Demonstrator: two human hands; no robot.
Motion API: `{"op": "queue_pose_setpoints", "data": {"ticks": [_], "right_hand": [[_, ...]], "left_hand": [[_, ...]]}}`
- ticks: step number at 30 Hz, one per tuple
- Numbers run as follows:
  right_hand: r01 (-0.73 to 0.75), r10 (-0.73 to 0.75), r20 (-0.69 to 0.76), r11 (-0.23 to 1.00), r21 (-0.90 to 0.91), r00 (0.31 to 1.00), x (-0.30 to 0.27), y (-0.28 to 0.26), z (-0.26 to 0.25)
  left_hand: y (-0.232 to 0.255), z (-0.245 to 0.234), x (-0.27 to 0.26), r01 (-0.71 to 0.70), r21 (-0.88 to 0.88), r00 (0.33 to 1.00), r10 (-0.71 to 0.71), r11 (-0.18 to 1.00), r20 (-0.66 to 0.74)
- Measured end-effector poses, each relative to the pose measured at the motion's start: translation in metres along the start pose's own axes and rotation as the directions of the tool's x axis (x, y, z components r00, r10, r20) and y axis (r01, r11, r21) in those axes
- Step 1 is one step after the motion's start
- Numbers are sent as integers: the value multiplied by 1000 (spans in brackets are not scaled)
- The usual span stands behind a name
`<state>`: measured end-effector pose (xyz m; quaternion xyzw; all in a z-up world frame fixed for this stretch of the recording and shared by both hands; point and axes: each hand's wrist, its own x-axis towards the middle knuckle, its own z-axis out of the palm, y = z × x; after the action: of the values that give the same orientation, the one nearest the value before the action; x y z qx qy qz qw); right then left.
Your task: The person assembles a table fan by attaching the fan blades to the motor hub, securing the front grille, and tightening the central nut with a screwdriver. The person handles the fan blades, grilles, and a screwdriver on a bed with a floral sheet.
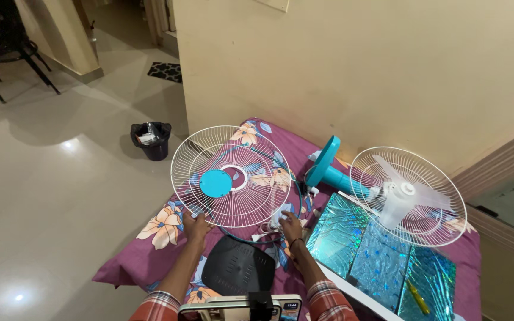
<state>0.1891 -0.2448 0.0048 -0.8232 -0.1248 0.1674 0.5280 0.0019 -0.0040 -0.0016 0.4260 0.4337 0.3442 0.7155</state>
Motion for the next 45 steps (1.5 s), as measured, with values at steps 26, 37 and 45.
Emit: {"op": "queue_pose_setpoints", "data": {"ticks": [26,37,45], "right_hand": [[172,297,-489,688,705,820,-116,59,-205],[290,346,-599,634,717,722,-235,127,-306],[326,273,-604,642,694,749,-296,117,-342]], "left_hand": [[-21,167,-142,18,49,760,-45,999,649],[-103,194,-252,46,115,668,-116,992,735],[-120,192,-311,28,205,733,-159,978,661]]}}
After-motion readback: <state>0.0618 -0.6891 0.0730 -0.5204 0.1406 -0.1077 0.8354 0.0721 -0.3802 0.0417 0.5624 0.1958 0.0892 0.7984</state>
